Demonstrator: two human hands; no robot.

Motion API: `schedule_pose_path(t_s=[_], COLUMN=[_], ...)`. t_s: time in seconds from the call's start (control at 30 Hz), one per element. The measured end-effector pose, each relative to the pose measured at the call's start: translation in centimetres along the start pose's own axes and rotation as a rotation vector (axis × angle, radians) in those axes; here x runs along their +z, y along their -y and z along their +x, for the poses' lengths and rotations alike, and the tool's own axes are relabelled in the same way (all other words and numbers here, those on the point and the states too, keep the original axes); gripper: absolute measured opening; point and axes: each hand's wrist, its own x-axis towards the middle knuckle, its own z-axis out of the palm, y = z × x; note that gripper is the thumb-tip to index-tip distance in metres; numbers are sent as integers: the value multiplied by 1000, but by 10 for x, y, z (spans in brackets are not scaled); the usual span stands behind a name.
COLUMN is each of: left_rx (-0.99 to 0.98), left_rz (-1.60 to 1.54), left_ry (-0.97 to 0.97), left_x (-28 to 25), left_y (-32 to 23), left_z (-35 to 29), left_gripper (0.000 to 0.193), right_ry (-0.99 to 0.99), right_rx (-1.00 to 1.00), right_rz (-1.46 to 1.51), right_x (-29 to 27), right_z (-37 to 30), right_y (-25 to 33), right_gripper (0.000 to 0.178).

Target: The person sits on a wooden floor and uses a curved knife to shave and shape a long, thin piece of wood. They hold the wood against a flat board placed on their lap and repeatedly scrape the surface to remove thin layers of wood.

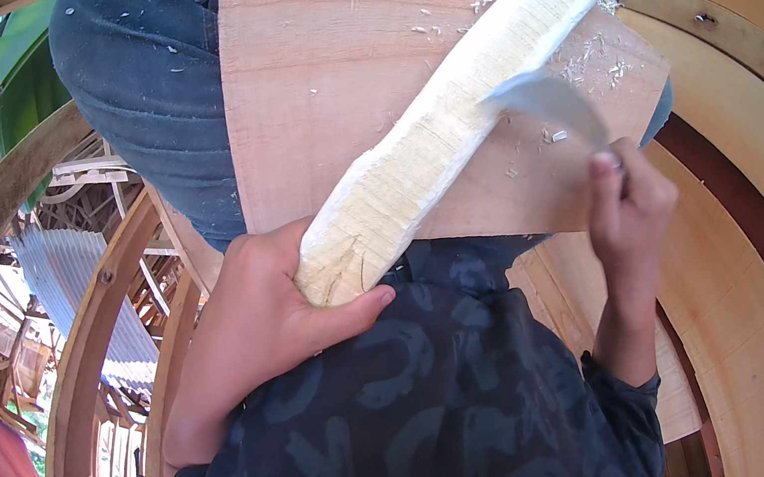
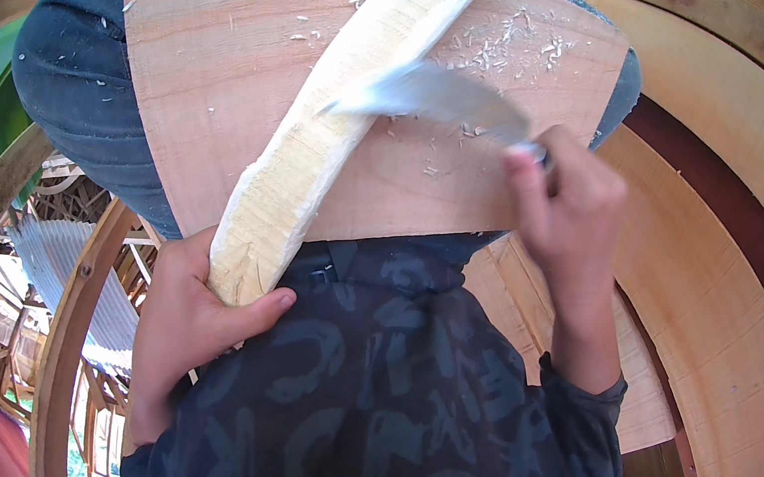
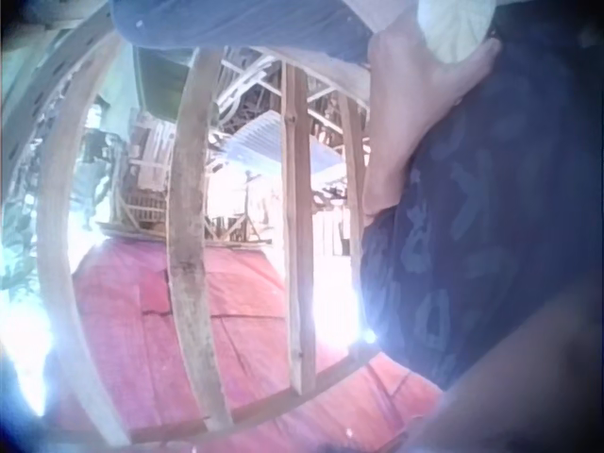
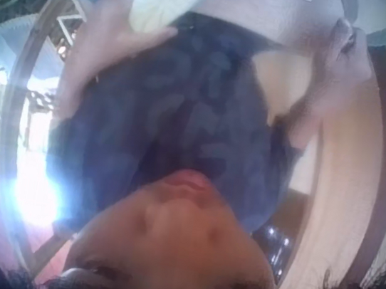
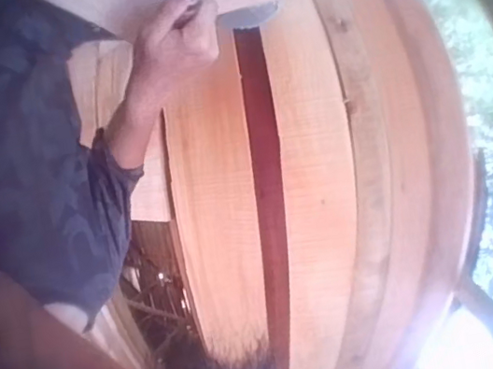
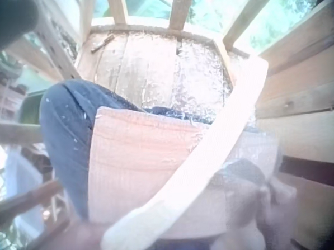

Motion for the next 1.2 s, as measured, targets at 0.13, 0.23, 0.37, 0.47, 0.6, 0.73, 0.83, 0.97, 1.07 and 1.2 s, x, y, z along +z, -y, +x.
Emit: schedule_pose_path(t_s=[0.13, 0.23, 0.37, 0.47, 0.6, 0.73, 0.83, 0.97, 1.07, 1.2], left_rx=[29, 66, -6, 48, 132, -3, 29, 47, 55, 25], left_rz=[-24, 3, -32, -38, -36, -84, -78, -97, -106, -112], left_ry=[-20, -22, 18, 6, 1, 53, 40, 35, 28, 55], left_x=[1, 2, 2, 3, 1, -3, -1, -3, -1, -2], left_y=[3, 4, 1, 9, 16, 7, 9, 9, 11, 8], left_z=[2, 5, 7, 5, 8, 6, 8, 9, 8, 8], left_gripper=[46, 47, 48, 48, 45, 43, 42, 43, 43, 43], right_ry=[62, 42, -5, -76, -90, -25, 40, 19, -48, -96], right_rx=[-200, -237, -281, -192, -22, -43, -149, -190, -121, -138], right_rz=[13, -43, -113, -120, -97, -85, -33, -92, -153, -193], right_x=[15, 12, 9, 7, -4, -10, 3, 4, 2, -2], right_z=[-3, 8, 14, 23, 34, 17, 8, 18, 35, 43], right_y=[18, 13, 5, -7, -23, -2, 16, 14, -8, -13], right_gripper=[43, 45, 43, 41, 38, 36, 35, 35, 37, 39])
